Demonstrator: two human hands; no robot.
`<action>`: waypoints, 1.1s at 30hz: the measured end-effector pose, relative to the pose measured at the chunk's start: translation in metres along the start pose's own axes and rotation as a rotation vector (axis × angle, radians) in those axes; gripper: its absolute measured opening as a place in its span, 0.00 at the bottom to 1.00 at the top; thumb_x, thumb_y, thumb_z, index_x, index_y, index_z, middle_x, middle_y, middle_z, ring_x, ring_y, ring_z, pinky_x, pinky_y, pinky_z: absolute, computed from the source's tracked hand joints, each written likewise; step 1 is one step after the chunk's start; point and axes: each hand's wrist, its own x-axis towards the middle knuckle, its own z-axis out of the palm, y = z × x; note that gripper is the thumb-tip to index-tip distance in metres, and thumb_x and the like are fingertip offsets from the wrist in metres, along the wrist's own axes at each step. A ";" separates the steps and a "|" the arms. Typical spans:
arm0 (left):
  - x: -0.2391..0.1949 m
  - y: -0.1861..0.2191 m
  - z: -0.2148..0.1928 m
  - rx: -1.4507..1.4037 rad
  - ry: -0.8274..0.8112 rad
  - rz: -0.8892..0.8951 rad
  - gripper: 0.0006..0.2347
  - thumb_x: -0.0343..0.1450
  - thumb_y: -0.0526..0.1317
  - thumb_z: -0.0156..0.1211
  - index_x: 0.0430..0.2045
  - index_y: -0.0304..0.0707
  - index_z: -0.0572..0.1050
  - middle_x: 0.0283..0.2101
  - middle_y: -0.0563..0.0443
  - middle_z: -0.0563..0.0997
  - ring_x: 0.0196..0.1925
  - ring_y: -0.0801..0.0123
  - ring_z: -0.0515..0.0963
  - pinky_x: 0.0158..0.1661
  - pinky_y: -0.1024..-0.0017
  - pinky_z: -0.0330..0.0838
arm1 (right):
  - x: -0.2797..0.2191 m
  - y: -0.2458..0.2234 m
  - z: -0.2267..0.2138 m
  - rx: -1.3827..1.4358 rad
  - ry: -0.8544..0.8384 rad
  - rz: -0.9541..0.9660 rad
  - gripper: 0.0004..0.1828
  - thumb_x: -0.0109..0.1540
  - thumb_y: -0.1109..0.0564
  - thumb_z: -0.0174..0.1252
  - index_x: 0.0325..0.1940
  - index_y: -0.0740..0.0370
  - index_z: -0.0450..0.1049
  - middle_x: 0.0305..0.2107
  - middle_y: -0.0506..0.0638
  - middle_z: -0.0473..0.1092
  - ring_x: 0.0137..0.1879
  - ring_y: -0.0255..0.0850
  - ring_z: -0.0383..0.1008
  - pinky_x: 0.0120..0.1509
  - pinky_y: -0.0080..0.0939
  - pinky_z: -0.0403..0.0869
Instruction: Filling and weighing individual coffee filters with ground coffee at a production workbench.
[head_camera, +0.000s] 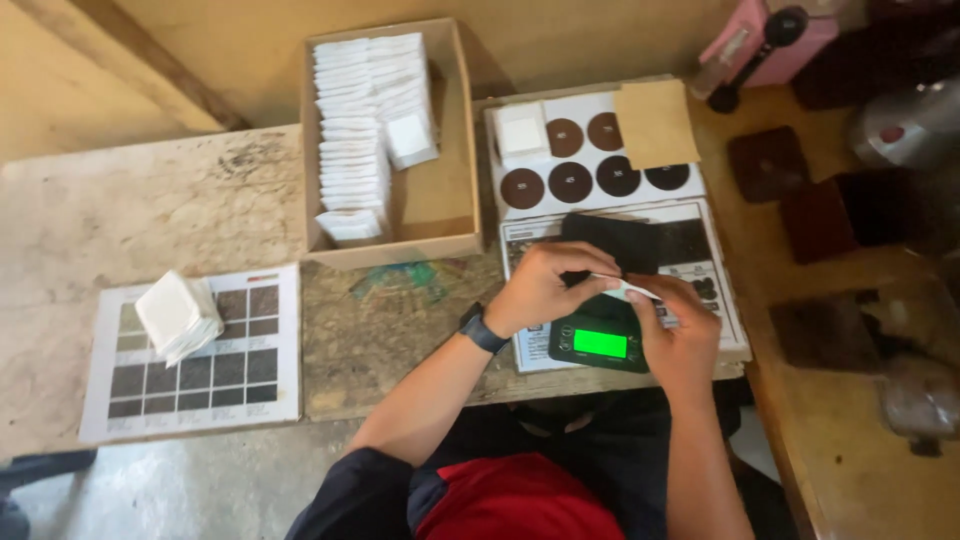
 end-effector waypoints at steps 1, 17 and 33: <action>0.001 0.003 -0.001 0.010 -0.009 0.015 0.05 0.68 0.34 0.71 0.34 0.45 0.83 0.38 0.51 0.86 0.41 0.55 0.87 0.44 0.64 0.80 | -0.001 -0.001 0.000 0.006 0.012 0.006 0.05 0.64 0.61 0.69 0.43 0.60 0.83 0.40 0.56 0.79 0.50 0.56 0.80 0.56 0.52 0.75; 0.026 0.068 -0.154 0.801 0.056 -0.137 0.10 0.67 0.31 0.66 0.41 0.41 0.81 0.37 0.46 0.85 0.40 0.48 0.86 0.38 0.58 0.81 | -0.033 0.059 -0.020 -0.282 0.210 0.079 0.07 0.75 0.63 0.64 0.56 0.71 0.81 0.44 0.62 0.77 0.48 0.51 0.76 0.52 0.48 0.74; 0.070 -0.061 -0.247 1.441 -0.551 -0.364 0.22 0.61 0.34 0.67 0.52 0.41 0.75 0.35 0.41 0.82 0.32 0.46 0.81 0.27 0.55 0.75 | -0.035 0.055 -0.017 -0.263 0.216 0.147 0.07 0.74 0.68 0.62 0.56 0.72 0.79 0.46 0.59 0.77 0.48 0.46 0.76 0.52 0.43 0.75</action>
